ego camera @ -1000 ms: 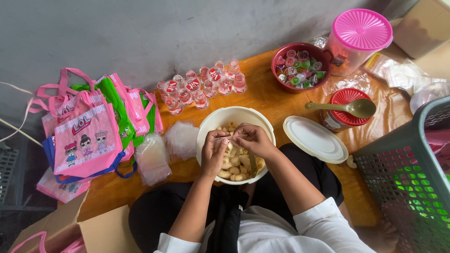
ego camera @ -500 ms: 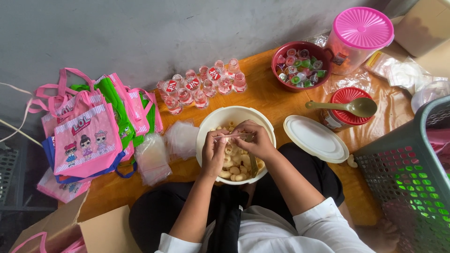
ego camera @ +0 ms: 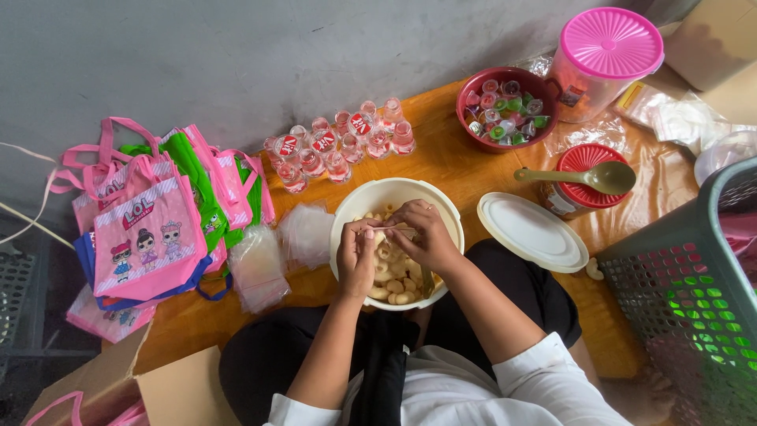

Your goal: The person is packing snacks from a large bowl into individual plastic bags using a scoop and organizing them for distribution.

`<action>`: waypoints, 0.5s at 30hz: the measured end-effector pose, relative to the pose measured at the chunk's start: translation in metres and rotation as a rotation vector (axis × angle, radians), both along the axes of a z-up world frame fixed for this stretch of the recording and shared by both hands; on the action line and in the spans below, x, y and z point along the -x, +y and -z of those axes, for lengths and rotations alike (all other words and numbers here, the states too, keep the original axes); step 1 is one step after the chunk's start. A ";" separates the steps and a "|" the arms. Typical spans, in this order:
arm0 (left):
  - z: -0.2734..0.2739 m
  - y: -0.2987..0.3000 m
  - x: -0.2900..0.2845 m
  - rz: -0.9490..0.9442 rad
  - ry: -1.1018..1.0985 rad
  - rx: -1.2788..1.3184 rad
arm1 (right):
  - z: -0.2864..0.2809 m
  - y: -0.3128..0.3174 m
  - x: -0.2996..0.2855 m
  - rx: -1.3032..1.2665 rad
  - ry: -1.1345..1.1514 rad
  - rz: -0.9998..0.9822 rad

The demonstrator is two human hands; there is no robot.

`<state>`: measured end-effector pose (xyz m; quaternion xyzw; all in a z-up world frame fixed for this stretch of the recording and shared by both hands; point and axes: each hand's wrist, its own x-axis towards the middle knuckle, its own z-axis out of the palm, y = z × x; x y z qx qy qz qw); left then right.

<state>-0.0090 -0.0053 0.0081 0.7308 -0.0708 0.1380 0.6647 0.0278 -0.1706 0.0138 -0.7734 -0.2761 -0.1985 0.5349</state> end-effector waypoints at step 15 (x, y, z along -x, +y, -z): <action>-0.002 -0.003 -0.003 -0.012 -0.129 0.018 | 0.012 -0.001 -0.001 0.049 -0.063 0.065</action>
